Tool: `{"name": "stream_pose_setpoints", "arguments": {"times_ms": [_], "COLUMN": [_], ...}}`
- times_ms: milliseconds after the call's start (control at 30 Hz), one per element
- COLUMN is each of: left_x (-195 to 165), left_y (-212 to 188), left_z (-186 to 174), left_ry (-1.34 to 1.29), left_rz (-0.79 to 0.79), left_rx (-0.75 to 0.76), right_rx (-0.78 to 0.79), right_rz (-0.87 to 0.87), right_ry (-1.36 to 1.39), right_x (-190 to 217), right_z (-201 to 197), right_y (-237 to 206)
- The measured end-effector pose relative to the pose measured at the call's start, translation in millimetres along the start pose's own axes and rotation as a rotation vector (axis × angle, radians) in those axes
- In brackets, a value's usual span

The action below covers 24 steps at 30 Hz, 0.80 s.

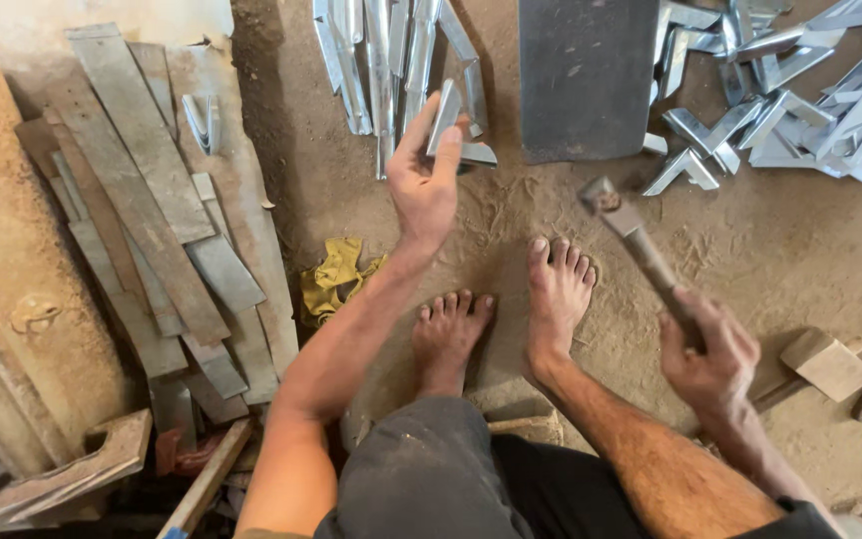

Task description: The person repeatedly bends small metal strips into L-shaped brackets using a hammer and a metal block. They pick up each strip, position it on the block, strike it to form a right angle, and place the finished piece aside.

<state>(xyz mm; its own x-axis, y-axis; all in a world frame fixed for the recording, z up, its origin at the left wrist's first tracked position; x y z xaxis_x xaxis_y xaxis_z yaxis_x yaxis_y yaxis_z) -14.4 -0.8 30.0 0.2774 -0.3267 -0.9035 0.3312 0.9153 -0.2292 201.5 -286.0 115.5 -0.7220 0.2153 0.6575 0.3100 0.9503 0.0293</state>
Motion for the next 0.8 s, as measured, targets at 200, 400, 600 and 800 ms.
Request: {"name": "stream_pose_setpoints", "arguments": {"times_ms": [200, 400, 600, 800], "left_x": [-7.2, 28.7, -17.5, -95.4], "left_y": [32.4, 43.9, 26.6, -31.5], "left_z": [23.9, 12.8, -6.2, -33.3], "left_ry": [0.483, 1.337, 1.275, 0.739], "left_rz": [0.284, 0.253, 0.12, 0.48], "left_rx": [-0.028, -0.184, -0.104, 0.202], "right_rx": [0.071, 0.242, 0.214, 0.084], "right_rz": [0.275, 0.304, 0.223, -0.134], "right_ry": [0.111, 0.183, 0.222, 0.254], "right_x": [21.5, 30.5, 38.6, 94.5], "right_z": [48.1, 65.2, 48.9, 36.8], "right_y": [-20.9, -1.6, 40.5, 104.4]}}
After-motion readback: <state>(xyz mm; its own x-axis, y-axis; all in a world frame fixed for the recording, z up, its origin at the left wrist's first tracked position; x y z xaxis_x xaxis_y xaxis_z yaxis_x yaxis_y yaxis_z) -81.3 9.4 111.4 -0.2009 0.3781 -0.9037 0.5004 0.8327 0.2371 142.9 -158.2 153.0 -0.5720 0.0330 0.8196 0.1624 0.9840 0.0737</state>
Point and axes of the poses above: each hand's wrist, its own y-axis towards the middle knuckle, its own z-axis out of the palm, x = y × z, the point moved 2 cm from there along y, towards the middle knuckle, and after that the axes turned 9 degrees about y, right-handed, at the moved point
